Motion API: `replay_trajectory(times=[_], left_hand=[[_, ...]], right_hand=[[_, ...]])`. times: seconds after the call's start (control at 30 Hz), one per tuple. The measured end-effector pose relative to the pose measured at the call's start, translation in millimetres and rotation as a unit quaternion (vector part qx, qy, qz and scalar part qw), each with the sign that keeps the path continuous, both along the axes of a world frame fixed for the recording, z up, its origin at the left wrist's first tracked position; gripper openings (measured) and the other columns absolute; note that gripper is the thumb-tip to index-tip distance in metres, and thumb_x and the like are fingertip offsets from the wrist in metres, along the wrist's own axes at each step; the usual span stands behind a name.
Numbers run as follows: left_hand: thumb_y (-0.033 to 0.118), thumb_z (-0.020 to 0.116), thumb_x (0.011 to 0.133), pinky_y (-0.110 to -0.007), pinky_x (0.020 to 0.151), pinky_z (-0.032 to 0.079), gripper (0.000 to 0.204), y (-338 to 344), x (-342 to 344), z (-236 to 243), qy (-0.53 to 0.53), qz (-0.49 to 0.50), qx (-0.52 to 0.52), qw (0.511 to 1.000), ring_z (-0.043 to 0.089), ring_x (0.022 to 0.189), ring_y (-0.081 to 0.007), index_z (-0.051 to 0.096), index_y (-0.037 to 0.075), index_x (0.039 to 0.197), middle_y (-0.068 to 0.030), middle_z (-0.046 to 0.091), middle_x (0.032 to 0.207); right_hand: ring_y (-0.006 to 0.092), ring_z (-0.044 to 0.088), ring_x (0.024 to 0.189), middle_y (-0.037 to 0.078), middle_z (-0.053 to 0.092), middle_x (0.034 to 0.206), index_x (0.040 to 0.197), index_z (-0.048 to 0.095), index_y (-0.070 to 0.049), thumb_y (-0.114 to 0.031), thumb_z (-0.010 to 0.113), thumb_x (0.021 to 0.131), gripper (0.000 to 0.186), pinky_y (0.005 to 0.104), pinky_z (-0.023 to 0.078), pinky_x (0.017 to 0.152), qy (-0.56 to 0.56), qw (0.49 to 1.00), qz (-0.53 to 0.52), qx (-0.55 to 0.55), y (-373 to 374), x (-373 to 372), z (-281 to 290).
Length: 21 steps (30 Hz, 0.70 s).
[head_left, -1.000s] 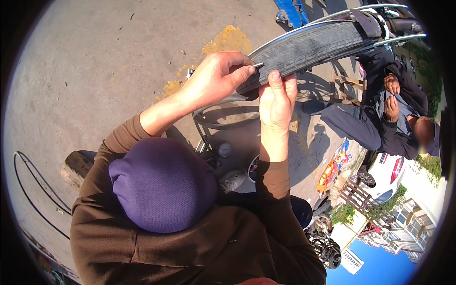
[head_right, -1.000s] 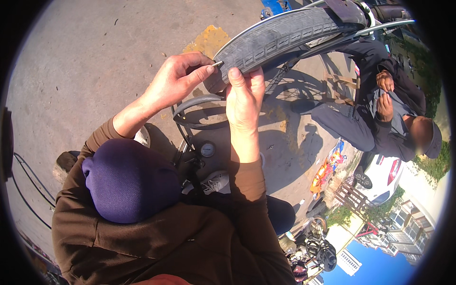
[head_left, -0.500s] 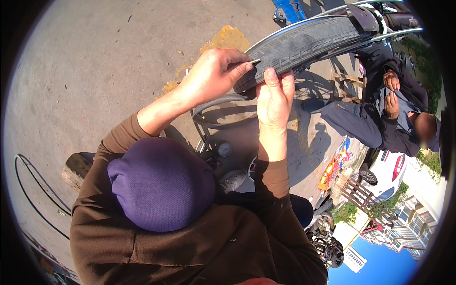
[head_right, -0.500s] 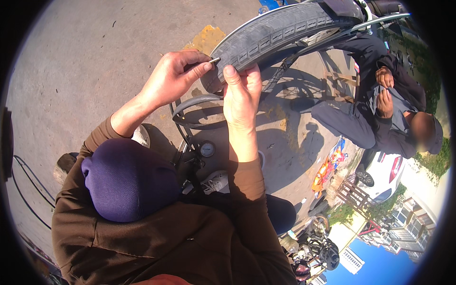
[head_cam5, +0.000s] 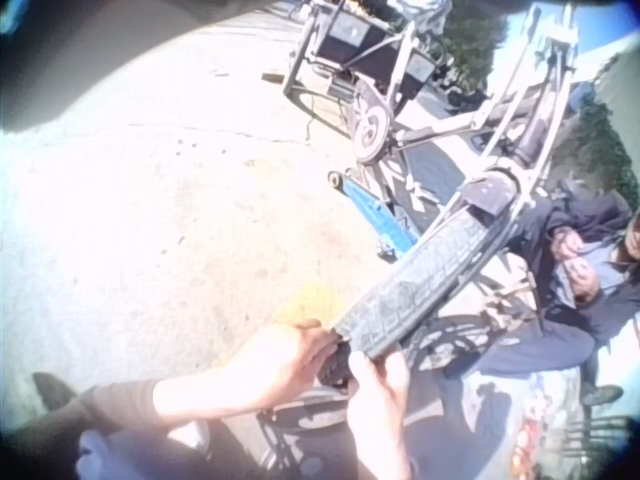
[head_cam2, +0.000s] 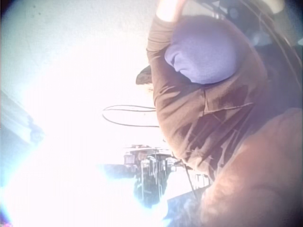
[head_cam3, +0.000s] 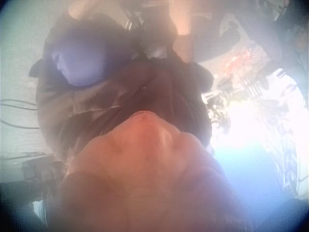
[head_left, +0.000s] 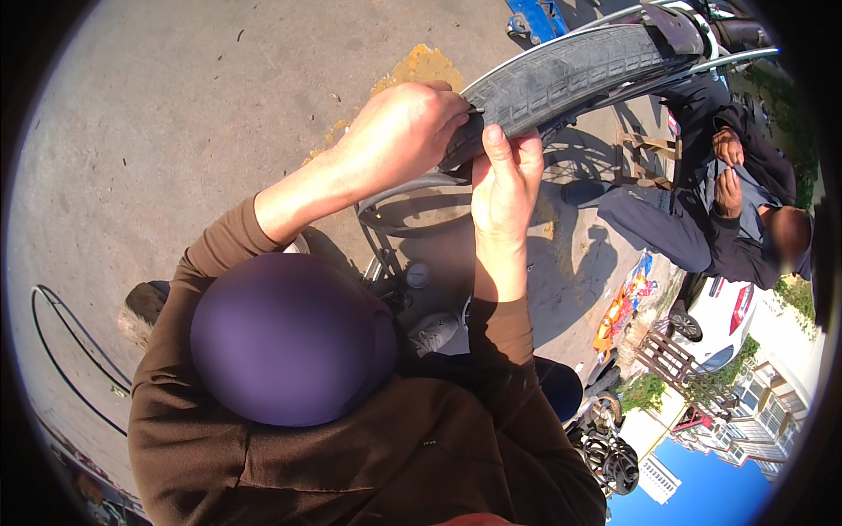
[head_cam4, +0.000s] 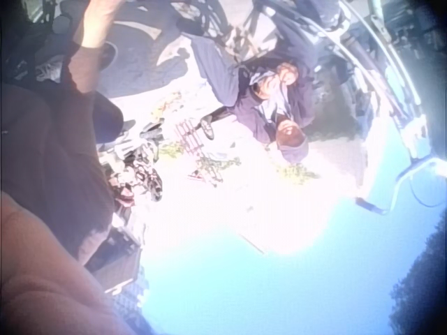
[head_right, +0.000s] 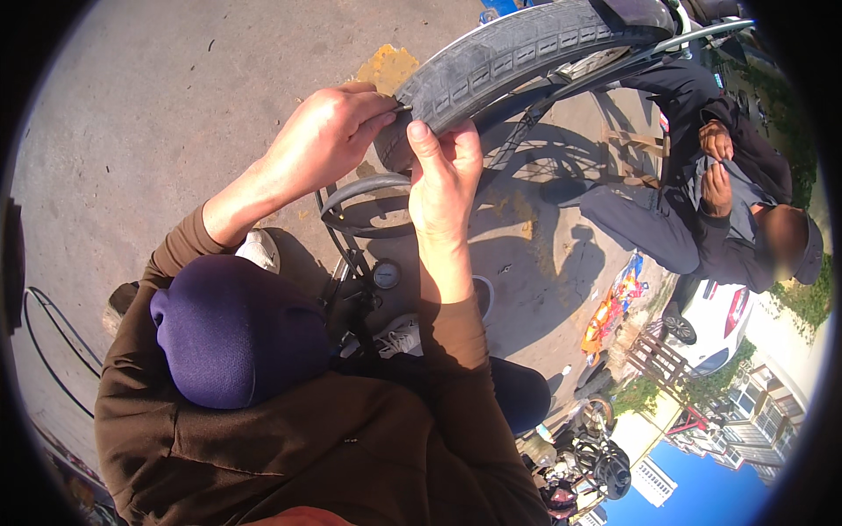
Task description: The person removes a bicycle tire from the rim using tire levers, then repeatedly inserts and removes the levers around the tire bead to detach it. The person works on the tire while squatting on the ground in an outdoor setting.
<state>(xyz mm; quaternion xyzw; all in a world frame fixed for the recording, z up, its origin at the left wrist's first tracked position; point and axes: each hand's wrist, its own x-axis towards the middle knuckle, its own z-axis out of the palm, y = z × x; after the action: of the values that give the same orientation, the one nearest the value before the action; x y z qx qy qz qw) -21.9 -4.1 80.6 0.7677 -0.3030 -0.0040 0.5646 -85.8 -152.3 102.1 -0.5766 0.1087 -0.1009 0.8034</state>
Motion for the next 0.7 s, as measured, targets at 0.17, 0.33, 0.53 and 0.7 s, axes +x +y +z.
replay_trajectory(times=[0.17,0.33,0.53,0.7], left_hand=[[0.006,0.062,0.088,-0.042,0.067,0.051,0.014,-1.0,1.9,-0.4,0.008,-0.016,0.002,1.000,0.065,0.079,-0.0381,0.067,-0.004,0.096,-0.0185,0.064,0.085],[0.006,0.062,0.087,-0.042,0.068,0.051,0.014,-1.1,1.8,0.3,0.015,-0.024,0.007,1.000,0.065,0.079,-0.0375,0.067,-0.004,0.096,-0.0184,0.063,0.084],[0.006,0.062,0.087,-0.042,0.068,0.051,0.015,-0.8,1.6,0.0,0.019,-0.025,-0.003,0.999,0.064,0.078,-0.0381,0.067,-0.005,0.097,-0.0188,0.063,0.084],[0.006,0.062,0.088,-0.042,0.067,0.050,0.015,-0.6,2.2,2.9,0.022,-0.052,0.009,0.998,0.064,0.077,-0.0386,0.067,-0.005,0.098,-0.0212,0.064,0.083]], right_hand=[[0.0132,0.057,0.100,0.005,0.062,0.107,0.113,0.058,0.000,-0.001,0.067,0.089,0.025,0.0287,0.044,0.094,0.002,1.000,-0.018,-0.004,0.1,-2.1,-0.9],[0.0132,0.057,0.101,0.005,0.063,0.108,0.113,0.058,0.000,-0.001,0.067,0.089,0.025,0.0286,0.044,0.094,0.001,1.000,-0.012,0.008,0.9,-3.0,2.3],[0.0126,0.057,0.100,0.005,0.063,0.108,0.112,0.059,-0.001,-0.001,0.067,0.090,0.024,0.0277,0.045,0.092,-0.004,1.000,-0.012,0.004,0.6,-3.3,0.8],[0.0107,0.056,0.097,0.005,0.062,0.107,0.110,0.059,-0.001,-0.001,0.067,0.090,0.021,0.0256,0.045,0.089,0.001,1.000,-0.021,-0.021,-1.6,-8.0,2.2]])
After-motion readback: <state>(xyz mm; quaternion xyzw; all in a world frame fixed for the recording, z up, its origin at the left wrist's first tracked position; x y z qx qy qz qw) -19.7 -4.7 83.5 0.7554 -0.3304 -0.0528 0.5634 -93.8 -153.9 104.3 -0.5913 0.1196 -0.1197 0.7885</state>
